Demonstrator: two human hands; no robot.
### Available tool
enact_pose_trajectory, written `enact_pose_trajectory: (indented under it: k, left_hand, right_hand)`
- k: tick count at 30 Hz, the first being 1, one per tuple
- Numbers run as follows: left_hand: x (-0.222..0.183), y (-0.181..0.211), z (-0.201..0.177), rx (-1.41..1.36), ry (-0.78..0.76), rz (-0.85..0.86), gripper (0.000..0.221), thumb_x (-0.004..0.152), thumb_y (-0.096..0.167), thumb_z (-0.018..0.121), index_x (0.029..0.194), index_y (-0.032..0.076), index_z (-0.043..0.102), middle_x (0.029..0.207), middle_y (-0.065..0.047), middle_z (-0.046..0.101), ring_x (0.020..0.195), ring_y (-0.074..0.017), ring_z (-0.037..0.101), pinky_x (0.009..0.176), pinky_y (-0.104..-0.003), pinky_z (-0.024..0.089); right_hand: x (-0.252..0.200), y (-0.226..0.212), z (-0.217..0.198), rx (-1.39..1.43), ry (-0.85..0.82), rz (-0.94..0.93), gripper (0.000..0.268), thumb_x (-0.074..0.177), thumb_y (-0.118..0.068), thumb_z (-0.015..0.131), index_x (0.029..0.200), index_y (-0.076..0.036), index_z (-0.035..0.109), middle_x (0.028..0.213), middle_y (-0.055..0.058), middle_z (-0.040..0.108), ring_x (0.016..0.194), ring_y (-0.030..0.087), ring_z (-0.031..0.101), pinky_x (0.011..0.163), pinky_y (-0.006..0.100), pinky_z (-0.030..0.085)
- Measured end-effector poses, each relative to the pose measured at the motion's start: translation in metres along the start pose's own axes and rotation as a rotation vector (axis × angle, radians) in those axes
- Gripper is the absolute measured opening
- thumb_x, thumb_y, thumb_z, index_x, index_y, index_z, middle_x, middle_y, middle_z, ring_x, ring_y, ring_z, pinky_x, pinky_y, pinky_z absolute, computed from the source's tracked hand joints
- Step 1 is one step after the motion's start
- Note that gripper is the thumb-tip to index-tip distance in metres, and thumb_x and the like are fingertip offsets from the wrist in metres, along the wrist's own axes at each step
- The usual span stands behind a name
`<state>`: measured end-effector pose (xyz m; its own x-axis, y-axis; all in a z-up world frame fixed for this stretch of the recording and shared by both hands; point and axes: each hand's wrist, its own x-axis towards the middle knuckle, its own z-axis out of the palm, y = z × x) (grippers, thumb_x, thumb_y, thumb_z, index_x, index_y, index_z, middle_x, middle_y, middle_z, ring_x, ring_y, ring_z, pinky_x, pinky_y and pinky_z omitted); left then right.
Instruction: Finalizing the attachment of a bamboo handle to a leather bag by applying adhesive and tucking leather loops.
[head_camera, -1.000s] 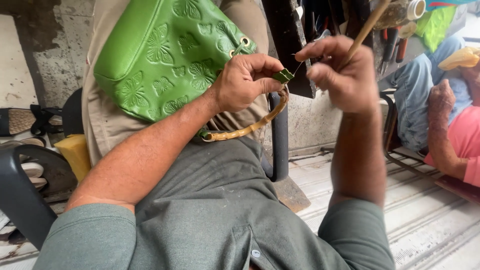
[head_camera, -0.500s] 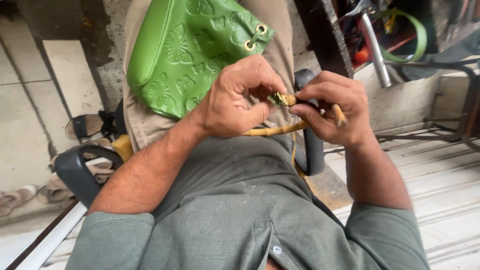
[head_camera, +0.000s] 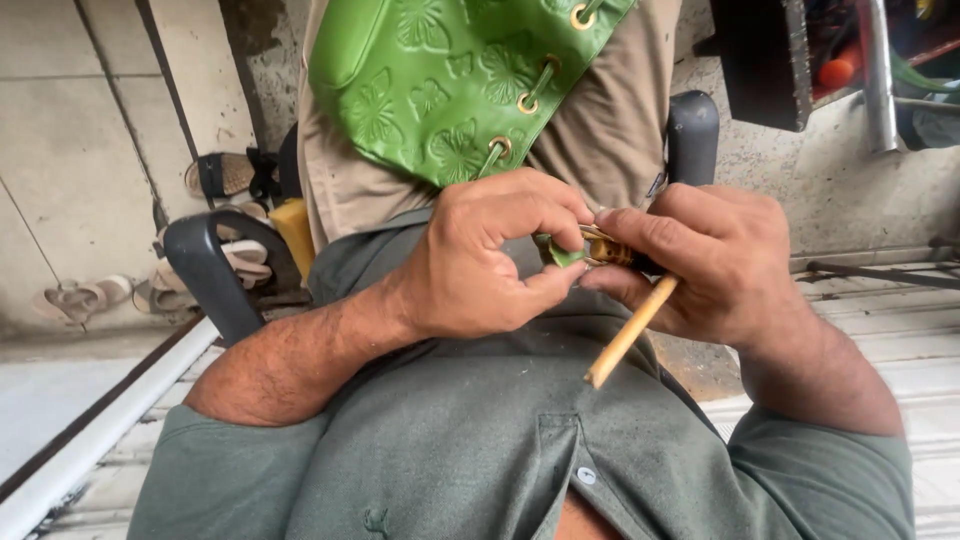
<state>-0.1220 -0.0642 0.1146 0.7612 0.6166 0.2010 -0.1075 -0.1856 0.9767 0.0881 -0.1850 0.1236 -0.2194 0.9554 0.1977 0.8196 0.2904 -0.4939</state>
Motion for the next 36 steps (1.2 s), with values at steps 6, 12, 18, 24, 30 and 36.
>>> enact_pose_trajectory:
  k: [6,12,18,24,30,36]
  left_hand:
    - [-0.019,-0.011,-0.008,-0.052,0.012,0.041,0.016,0.085,-0.006,0.080,0.091,0.004,0.069,0.103,-0.015,0.068,0.091,-0.0250,0.073,0.083,-0.033,0.063]
    - [-0.019,-0.024,-0.017,-0.117,-0.138,0.202,0.013,0.090,-0.008,0.078,0.091,0.001,0.069,0.104,-0.015,0.065,0.092,-0.0274,0.069,0.081,-0.035,0.060]
    - [-0.024,-0.022,-0.012,-0.041,-0.036,0.138,0.014,0.090,-0.007,0.078,0.090,0.004,0.070,0.101,-0.010,0.054,0.087,-0.0206,0.061,0.074,-0.030,0.055]
    - [-0.042,-0.009,-0.001,-0.029,0.117,-0.114,0.027,0.089,0.008,0.080,0.103,0.007,0.056,0.105,-0.010,0.058,0.088,-0.0176,0.058,0.075,-0.028,0.052]
    - [-0.047,0.004,0.005,0.056,0.214,-0.284,0.022,0.084,0.010,0.080,0.083,0.007,0.058,0.097,-0.012,0.069,0.076,-0.0150,0.068,0.067,-0.024,0.063]
    - [-0.051,-0.006,0.009,0.009,0.165,-0.382,0.012,0.090,0.015,0.074,0.085,0.005,0.069,0.091,-0.008,0.071,0.075,-0.0130,0.063,0.064,-0.025,0.053]
  right_hand:
    - [0.003,-0.002,0.007,0.100,-0.016,-0.115,0.042,0.097,-0.038,0.079,0.114,0.000,0.074,0.069,0.004,0.049,0.053,0.019,0.043,0.047,0.035,0.036]
    - [0.006,0.000,0.010,0.157,-0.086,-0.188,0.037,0.099,-0.032,0.076,0.113,0.002,0.072,0.071,0.005,0.051,0.052,0.021,0.043,0.047,0.036,0.035]
    - [-0.001,-0.009,0.022,-0.005,0.038,-0.150,0.031,0.100,-0.028,0.079,0.106,0.002,0.073,0.070,0.007,0.056,0.052,0.019,0.045,0.047,0.034,0.035]
    - [-0.009,-0.023,0.031,-0.100,0.070,-0.097,0.034,0.103,-0.031,0.075,0.112,0.002,0.072,0.076,0.008,0.059,0.056,0.023,0.048,0.050,0.039,0.039]
    - [-0.015,-0.030,0.037,-0.182,0.124,-0.051,0.032,0.102,-0.031,0.079,0.110,-0.001,0.073,0.072,0.007,0.056,0.054,0.023,0.045,0.049,0.038,0.036]
    - [-0.012,-0.031,0.036,-0.202,0.145,-0.040,0.030,0.100,-0.031,0.079,0.104,-0.002,0.075,0.072,0.007,0.058,0.055,0.024,0.048,0.050,0.037,0.037]
